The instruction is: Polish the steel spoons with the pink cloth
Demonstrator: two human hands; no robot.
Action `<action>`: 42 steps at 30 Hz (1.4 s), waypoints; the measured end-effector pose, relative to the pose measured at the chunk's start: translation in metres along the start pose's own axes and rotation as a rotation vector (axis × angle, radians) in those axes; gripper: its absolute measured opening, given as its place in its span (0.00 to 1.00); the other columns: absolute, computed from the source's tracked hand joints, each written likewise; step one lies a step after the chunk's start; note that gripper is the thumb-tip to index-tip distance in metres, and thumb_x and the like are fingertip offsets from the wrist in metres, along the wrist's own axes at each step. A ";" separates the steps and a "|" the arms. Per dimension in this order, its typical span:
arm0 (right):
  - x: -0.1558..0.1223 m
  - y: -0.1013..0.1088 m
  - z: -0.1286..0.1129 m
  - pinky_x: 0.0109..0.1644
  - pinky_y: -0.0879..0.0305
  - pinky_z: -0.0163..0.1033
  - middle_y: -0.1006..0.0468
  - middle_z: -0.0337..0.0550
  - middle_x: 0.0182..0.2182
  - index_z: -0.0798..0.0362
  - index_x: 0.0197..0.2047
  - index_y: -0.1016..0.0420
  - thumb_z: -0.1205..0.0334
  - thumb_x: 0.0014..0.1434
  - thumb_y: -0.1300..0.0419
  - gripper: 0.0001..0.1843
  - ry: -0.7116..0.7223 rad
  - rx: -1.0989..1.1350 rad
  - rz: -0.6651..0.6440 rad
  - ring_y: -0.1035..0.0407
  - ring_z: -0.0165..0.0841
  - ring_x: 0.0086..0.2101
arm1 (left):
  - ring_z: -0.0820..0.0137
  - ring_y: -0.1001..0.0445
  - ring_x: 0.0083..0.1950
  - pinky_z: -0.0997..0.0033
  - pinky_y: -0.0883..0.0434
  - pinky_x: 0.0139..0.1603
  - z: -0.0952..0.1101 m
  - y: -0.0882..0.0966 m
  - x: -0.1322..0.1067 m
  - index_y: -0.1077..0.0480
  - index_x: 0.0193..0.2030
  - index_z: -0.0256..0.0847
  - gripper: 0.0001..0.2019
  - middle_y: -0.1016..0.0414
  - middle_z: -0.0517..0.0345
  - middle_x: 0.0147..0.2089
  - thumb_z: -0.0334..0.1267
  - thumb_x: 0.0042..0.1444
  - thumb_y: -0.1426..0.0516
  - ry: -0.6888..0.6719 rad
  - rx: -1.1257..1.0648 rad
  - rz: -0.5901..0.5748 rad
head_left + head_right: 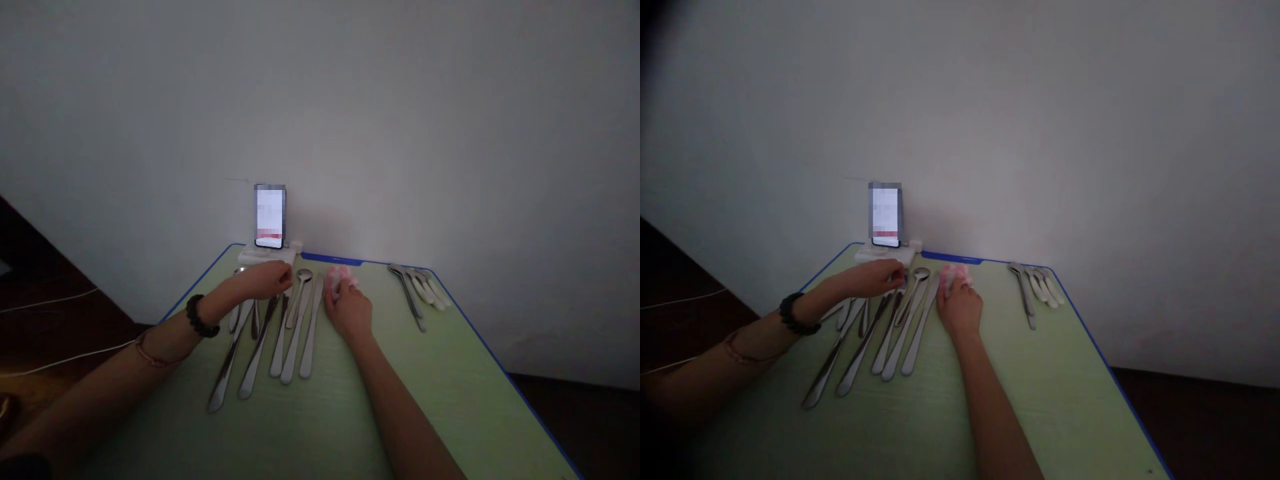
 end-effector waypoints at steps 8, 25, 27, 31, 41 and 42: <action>0.011 -0.005 -0.003 0.36 0.35 0.44 0.23 0.56 0.35 0.59 0.46 0.35 0.50 0.61 0.59 0.23 -0.085 0.015 -0.022 0.25 0.43 0.34 | 0.58 0.29 0.47 0.59 0.33 0.47 0.048 -0.021 -0.020 0.32 0.45 0.35 0.15 0.28 0.45 0.45 0.43 0.60 0.53 0.107 0.315 0.115; 0.027 -0.008 -0.008 0.34 0.33 0.44 0.23 0.54 0.31 0.56 0.44 0.33 0.47 0.61 0.60 0.25 -0.063 0.020 -0.006 0.25 0.44 0.32 | 0.56 0.26 0.43 0.60 0.28 0.37 0.059 -0.036 -0.013 0.33 0.45 0.31 0.13 0.27 0.41 0.42 0.33 0.60 0.54 0.223 0.276 0.047; 0.028 -0.009 -0.008 0.34 0.33 0.45 0.23 0.54 0.31 0.57 0.44 0.33 0.47 0.62 0.61 0.25 -0.070 0.018 -0.010 0.25 0.44 0.32 | 0.56 0.26 0.42 0.60 0.28 0.37 0.057 -0.036 -0.012 0.33 0.45 0.31 0.13 0.27 0.40 0.42 0.33 0.60 0.54 0.190 0.269 0.037; 0.030 -0.011 -0.009 0.35 0.34 0.44 0.22 0.54 0.33 0.56 0.45 0.33 0.46 0.61 0.61 0.26 -0.069 0.027 -0.049 0.25 0.44 0.33 | 0.56 0.25 0.40 0.61 0.28 0.35 0.050 -0.036 -0.010 0.33 0.46 0.29 0.14 0.27 0.37 0.41 0.34 0.60 0.54 0.202 0.238 -0.012; 0.028 -0.009 -0.008 0.36 0.34 0.44 0.23 0.54 0.35 0.56 0.46 0.33 0.46 0.61 0.60 0.26 -0.064 0.028 -0.057 0.25 0.44 0.34 | 0.56 0.23 0.38 0.61 0.28 0.33 0.039 -0.042 -0.007 0.35 0.48 0.27 0.14 0.25 0.36 0.36 0.28 0.58 0.55 0.291 0.205 -0.031; 0.028 -0.010 -0.008 0.36 0.34 0.44 0.23 0.54 0.35 0.56 0.46 0.33 0.46 0.61 0.60 0.26 -0.065 0.029 -0.059 0.25 0.44 0.34 | 0.56 0.23 0.38 0.62 0.28 0.33 0.038 -0.043 -0.006 0.35 0.47 0.27 0.14 0.25 0.36 0.37 0.27 0.58 0.55 0.287 0.207 -0.036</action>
Point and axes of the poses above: each hand's wrist, its own x-axis towards the middle knuckle, its own y-axis out of the back of the hand, z = x × y, the point moved 10 cm from there along x, towards the middle knuckle
